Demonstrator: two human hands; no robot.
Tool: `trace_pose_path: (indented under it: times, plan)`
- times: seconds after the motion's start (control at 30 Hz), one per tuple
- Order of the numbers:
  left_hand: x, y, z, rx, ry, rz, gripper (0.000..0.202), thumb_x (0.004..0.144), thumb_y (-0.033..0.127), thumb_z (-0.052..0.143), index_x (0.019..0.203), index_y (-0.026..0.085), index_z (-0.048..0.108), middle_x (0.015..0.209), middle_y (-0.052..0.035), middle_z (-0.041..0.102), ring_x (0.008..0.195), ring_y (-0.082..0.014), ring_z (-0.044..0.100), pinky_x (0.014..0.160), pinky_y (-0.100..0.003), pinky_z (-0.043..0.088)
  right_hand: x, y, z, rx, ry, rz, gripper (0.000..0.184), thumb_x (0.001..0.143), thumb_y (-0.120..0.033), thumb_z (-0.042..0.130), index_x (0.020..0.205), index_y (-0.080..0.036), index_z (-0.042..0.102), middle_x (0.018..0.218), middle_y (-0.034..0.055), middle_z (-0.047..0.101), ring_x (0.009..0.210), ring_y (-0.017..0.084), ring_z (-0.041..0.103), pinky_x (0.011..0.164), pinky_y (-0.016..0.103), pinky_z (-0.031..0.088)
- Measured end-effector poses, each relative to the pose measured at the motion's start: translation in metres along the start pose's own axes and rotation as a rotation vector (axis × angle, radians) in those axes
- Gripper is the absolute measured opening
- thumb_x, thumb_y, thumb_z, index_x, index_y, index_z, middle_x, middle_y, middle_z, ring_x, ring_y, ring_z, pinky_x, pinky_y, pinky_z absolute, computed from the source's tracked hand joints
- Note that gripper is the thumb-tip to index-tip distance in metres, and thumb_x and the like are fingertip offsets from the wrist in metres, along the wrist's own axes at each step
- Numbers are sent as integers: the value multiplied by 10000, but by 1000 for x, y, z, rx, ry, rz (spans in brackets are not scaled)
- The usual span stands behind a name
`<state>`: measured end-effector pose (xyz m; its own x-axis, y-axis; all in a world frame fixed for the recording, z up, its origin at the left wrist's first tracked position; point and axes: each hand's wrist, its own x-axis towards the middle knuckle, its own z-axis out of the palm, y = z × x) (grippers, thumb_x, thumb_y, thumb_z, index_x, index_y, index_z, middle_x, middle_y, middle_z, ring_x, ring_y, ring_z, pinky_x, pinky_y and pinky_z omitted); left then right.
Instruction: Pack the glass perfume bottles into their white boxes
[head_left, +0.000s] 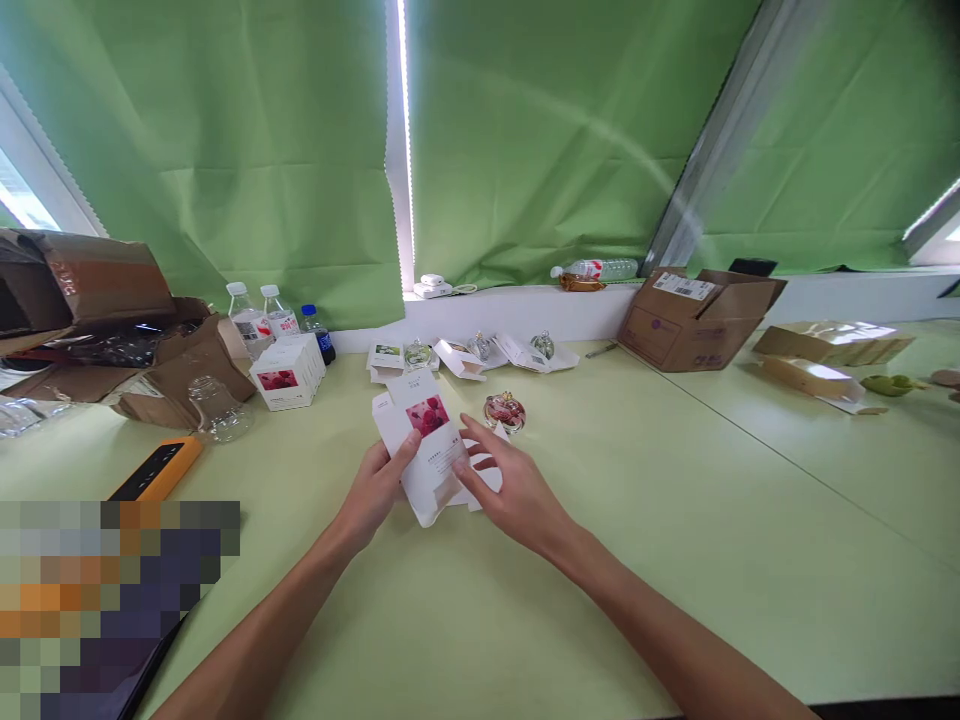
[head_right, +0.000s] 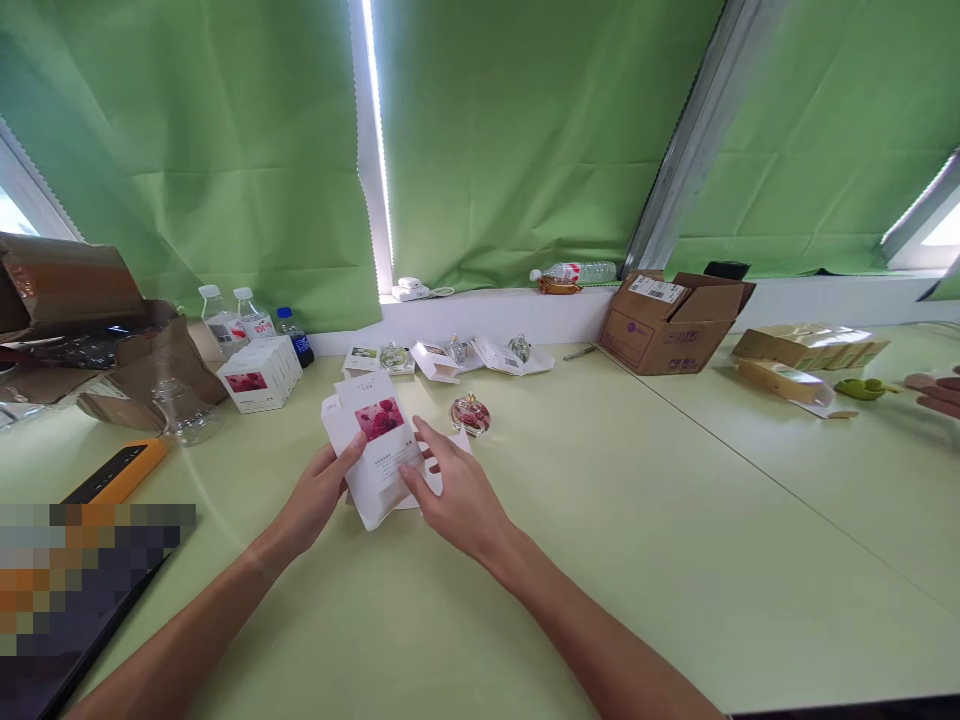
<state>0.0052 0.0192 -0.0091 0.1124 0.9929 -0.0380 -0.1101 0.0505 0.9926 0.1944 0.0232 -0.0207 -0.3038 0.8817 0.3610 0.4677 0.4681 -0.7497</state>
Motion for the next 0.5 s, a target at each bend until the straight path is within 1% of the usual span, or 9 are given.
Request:
trace_pose_path:
  times: [0.07,0.1,0.2,0.3,0.37,0.5]
  plan:
    - [0,-1,0,-69,-5,23,488,843,535,540,1197,205,599,1198,-83,648,1057,-264,604,763,-310,501,-2,-2,1,-96,-30,-111,562,897,-411,505,1421,-260,369,1408,65,470,1222,260,494,963,432,485]
    - [0,-1,0,-97,-16,29,493,850,535,529,1222,215,579,1234,-78,627,1089,-263,588,790,-316,501,-3,-3,2,-132,-46,-143,570,896,-423,505,1423,-256,368,1440,61,433,1277,260,444,998,433,462]
    - [-1,-2,0,-108,-41,27,504,852,528,530,1242,209,557,1257,-87,611,1107,-275,580,800,-328,504,-4,-5,2,-209,-92,-155,638,891,-479,498,1454,-240,314,1488,76,360,1345,258,366,1042,435,429]
    - [-1,-5,0,-74,-39,40,488,826,475,598,1222,191,564,1228,-101,628,1061,-278,606,790,-331,507,-4,-6,2,-273,-119,-151,703,880,-529,493,1474,-233,262,1502,91,328,1355,268,353,1052,452,417]
    - [0,-7,0,-49,-41,62,475,807,437,639,1208,188,575,1207,-100,640,1029,-272,620,778,-323,509,-3,-5,3,-307,-122,-159,729,871,-546,496,1480,-236,243,1505,90,324,1345,279,370,1050,462,417]
    - [1,-9,0,14,-56,96,419,806,423,641,1136,166,629,1127,-95,678,986,-264,631,755,-308,508,-4,-3,6,-331,-97,-158,685,890,-506,482,1480,-249,244,1503,82,328,1332,277,392,1041,454,428]
